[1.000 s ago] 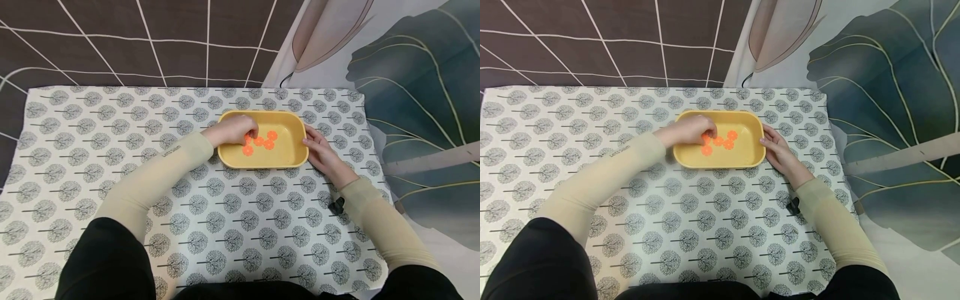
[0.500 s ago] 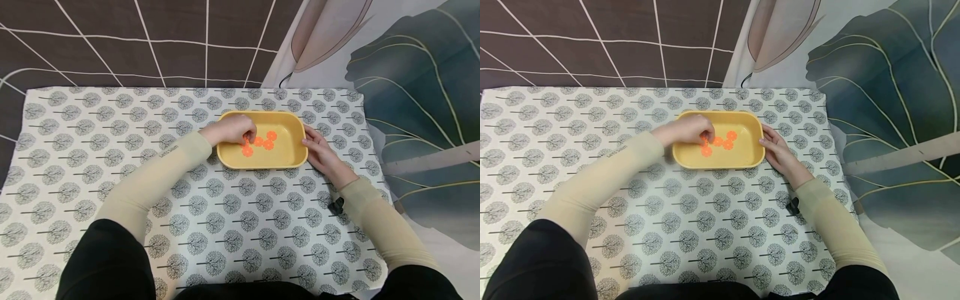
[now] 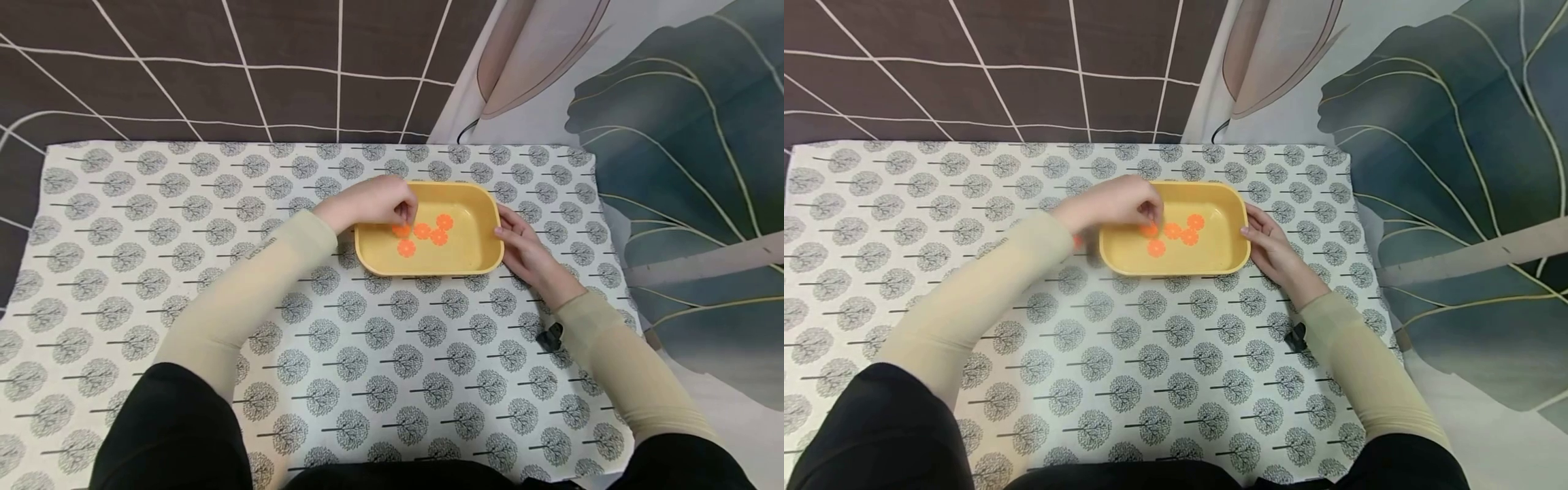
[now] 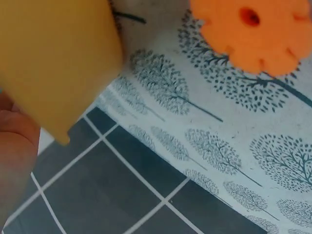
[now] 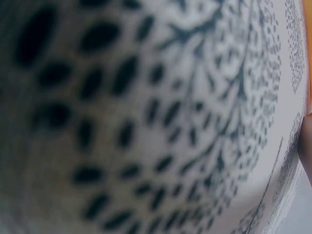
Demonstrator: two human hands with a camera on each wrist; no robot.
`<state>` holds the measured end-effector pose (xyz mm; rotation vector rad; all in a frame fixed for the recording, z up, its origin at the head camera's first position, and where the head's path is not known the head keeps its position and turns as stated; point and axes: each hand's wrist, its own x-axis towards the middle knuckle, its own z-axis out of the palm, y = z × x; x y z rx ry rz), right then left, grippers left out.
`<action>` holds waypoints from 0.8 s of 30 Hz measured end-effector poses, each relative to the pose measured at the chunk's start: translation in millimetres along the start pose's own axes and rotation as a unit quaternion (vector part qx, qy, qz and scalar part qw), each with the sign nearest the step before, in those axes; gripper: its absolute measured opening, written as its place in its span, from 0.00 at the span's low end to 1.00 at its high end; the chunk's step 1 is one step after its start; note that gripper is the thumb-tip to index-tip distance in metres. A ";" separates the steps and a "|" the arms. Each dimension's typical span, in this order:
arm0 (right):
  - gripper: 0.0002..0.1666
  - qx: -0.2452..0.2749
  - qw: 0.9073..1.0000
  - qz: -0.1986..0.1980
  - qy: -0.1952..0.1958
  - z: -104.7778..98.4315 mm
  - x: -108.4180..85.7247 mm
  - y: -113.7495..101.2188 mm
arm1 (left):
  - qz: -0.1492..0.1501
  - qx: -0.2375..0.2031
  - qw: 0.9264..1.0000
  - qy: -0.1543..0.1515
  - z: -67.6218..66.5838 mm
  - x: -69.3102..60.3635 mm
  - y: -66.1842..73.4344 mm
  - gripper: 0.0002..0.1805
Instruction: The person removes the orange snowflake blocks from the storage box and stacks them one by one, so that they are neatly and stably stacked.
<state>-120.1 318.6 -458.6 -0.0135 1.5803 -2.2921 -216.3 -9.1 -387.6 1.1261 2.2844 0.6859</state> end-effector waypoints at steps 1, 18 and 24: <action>0.31 -0.001 1.000 0.000 0.001 -0.3 -0.2 0.1 | 0.003 -0.006 1.000 0.007 -2.0 -0.9 -0.4 0.04; 0.28 -0.001 1.000 0.011 0.008 1.6 1.9 1.2 | -0.067 -0.151 0.975 0.146 -37.3 -56.5 -28.5 0.06; 0.30 0.001 1.000 0.012 0.007 1.7 2.4 1.6 | -0.114 -0.178 0.965 0.155 -40.8 -82.7 -43.9 0.06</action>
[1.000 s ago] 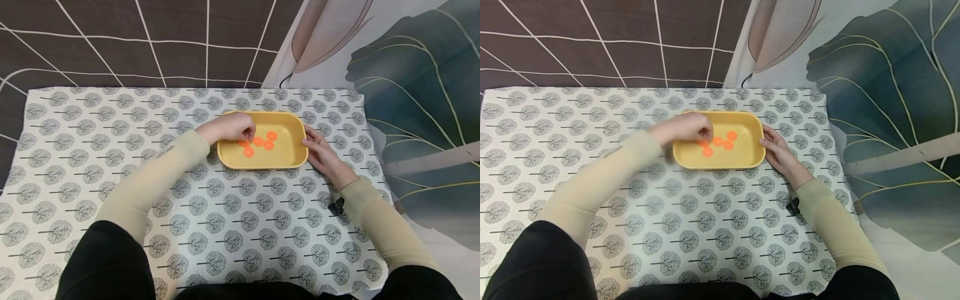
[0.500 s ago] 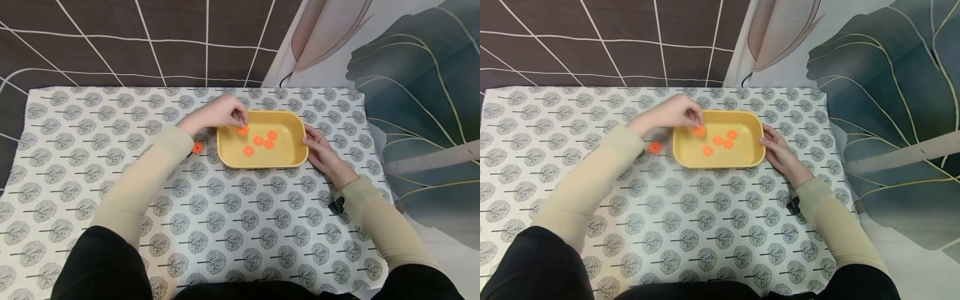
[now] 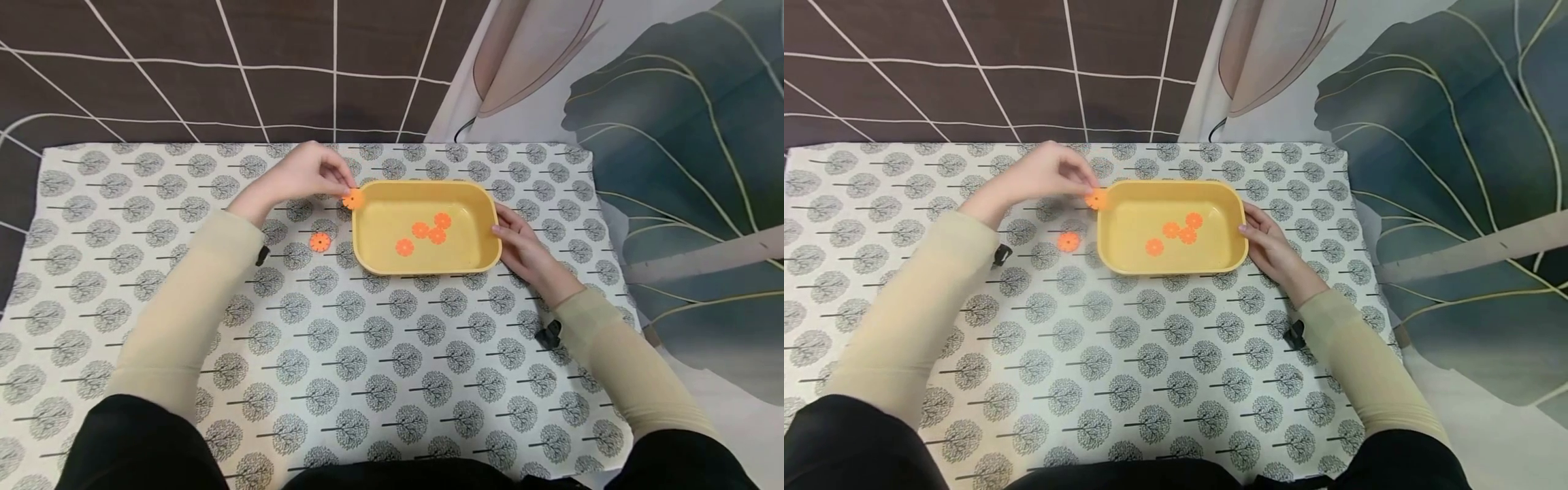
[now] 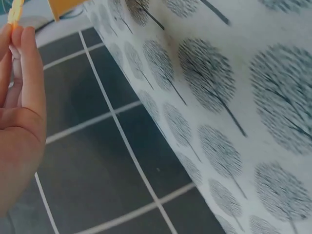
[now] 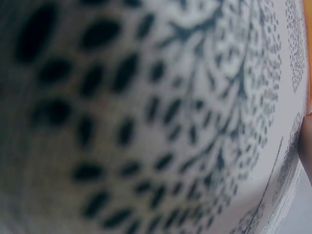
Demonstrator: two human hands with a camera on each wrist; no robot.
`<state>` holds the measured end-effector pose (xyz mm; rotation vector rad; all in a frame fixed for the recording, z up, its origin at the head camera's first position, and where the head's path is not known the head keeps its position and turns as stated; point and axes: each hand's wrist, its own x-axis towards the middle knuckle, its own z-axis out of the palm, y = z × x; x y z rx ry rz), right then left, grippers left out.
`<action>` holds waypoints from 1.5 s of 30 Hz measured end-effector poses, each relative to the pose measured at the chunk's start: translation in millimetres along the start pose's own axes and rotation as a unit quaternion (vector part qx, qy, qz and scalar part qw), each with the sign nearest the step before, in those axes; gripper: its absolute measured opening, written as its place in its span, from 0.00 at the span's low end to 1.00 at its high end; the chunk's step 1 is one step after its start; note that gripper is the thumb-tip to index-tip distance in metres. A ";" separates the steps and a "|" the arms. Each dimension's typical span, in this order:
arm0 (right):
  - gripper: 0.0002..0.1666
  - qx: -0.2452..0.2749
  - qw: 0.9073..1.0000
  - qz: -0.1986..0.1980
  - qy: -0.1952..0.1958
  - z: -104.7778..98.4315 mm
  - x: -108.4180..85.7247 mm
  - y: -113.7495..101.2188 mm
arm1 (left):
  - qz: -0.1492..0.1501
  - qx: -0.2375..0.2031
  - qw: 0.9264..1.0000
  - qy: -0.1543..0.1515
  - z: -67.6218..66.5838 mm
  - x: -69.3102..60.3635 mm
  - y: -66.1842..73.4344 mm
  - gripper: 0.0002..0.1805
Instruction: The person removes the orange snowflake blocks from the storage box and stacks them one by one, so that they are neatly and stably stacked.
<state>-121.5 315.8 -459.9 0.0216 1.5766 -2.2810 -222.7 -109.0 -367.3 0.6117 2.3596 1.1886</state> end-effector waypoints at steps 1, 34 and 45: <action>0.30 -0.001 1.000 0.000 0.000 0.0 0.0 0.1 | -0.011 -0.009 1.000 0.000 -2.1 -3.2 -3.1 0.06; 0.30 0.001 1.000 0.001 0.000 -1.5 -0.7 0.4 | -0.105 -0.054 0.993 -0.030 16.9 -52.7 -65.5 0.08; 0.28 -0.007 1.000 -0.003 0.003 -0.2 0.6 -0.2 | -0.103 -0.023 0.994 -0.027 16.8 -53.1 -68.6 0.08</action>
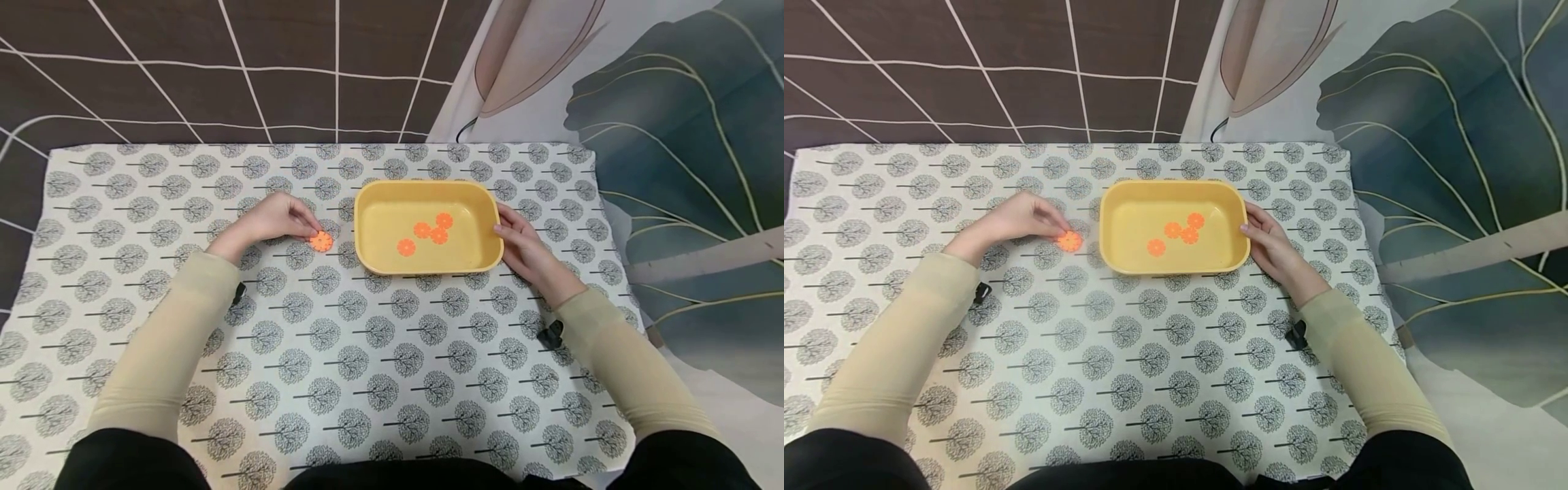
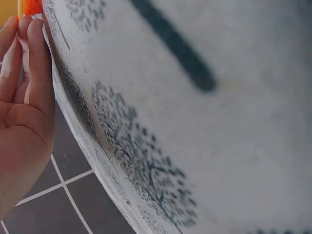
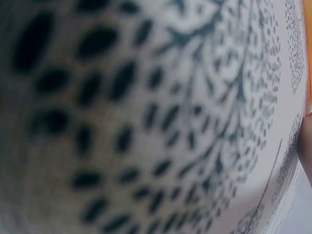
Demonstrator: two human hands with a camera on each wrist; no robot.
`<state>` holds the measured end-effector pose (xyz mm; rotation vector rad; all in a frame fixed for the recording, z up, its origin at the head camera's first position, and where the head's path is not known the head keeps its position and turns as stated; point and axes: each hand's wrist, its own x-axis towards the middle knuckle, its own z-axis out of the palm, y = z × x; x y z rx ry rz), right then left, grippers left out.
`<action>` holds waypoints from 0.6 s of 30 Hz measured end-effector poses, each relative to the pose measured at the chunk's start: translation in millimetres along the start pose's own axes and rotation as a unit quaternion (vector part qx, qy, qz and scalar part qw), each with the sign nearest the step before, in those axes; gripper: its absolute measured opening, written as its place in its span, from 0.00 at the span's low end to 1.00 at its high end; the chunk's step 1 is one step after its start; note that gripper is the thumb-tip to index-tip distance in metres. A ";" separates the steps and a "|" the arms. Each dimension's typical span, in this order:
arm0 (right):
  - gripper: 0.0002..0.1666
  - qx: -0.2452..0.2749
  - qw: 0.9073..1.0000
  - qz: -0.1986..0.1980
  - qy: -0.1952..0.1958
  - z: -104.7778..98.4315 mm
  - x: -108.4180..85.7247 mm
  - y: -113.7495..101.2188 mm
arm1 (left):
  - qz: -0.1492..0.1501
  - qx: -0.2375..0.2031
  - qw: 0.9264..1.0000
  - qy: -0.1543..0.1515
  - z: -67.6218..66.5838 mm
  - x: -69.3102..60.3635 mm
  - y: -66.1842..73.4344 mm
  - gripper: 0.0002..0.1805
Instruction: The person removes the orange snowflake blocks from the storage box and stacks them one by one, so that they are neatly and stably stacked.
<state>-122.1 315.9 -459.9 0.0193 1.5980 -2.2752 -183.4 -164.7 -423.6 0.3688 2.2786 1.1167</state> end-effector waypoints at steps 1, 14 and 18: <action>0.28 -0.001 1.000 -0.001 0.000 0.2 -0.1 -0.2 | 0.000 0.000 1.000 0.000 0.1 0.2 -0.2 0.08; 0.27 0.007 1.000 -0.003 -0.003 2.0 -0.3 -0.9 | -0.005 -0.011 1.000 -0.001 1.4 -0.9 0.6 0.10; 0.27 0.012 1.000 -0.003 -0.006 1.9 -0.9 -0.4 | -0.004 -0.010 1.000 0.000 2.2 -0.5 -0.5 0.10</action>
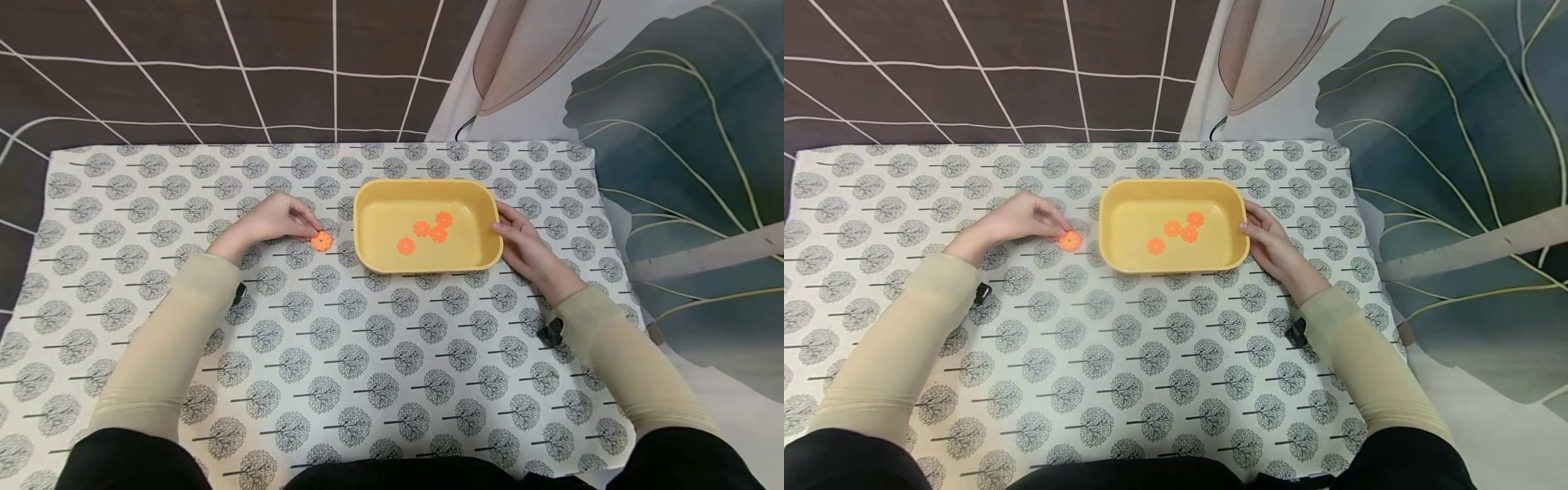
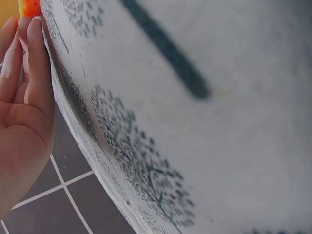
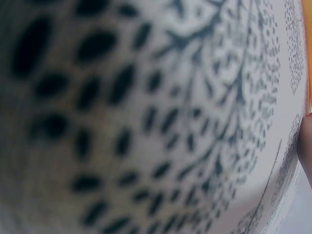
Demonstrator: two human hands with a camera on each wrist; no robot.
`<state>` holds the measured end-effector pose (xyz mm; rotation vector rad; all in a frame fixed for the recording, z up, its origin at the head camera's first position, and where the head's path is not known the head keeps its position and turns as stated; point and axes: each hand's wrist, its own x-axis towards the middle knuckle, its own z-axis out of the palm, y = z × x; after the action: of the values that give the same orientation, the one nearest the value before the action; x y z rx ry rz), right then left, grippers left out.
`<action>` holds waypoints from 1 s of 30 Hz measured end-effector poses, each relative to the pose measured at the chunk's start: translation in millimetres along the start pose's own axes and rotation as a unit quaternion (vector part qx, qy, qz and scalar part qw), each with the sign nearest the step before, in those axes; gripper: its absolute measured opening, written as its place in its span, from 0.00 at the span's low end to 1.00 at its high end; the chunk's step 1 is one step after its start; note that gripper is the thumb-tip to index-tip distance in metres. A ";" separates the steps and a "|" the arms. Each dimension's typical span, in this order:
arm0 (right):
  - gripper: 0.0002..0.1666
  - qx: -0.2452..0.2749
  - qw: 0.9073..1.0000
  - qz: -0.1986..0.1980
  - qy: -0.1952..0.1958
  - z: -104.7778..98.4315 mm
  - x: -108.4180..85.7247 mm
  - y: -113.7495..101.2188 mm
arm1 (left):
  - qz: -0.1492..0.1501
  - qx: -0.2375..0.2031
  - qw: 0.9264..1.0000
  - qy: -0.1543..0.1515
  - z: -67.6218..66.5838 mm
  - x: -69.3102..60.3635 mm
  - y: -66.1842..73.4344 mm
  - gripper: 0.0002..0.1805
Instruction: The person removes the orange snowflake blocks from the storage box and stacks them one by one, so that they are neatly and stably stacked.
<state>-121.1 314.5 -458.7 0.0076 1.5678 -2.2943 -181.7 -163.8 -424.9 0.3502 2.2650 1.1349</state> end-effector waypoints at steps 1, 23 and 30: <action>0.27 -0.001 1.000 -0.001 0.000 0.1 0.1 0.0 | 0.001 0.000 1.000 0.001 0.0 0.1 -0.3 0.10; 0.32 -0.006 1.000 0.010 0.008 -0.2 0.1 -0.5 | 0.002 -0.034 0.999 0.011 -6.4 -3.3 5.9 0.10; 0.33 -0.004 1.000 0.010 0.005 -0.5 0.3 -0.3 | 0.022 -0.046 0.998 0.029 -13.1 -0.9 27.3 0.10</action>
<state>-121.5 315.0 -458.6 0.0322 1.5751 -2.2766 -189.4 -156.2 -396.6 0.3361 2.2563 1.2827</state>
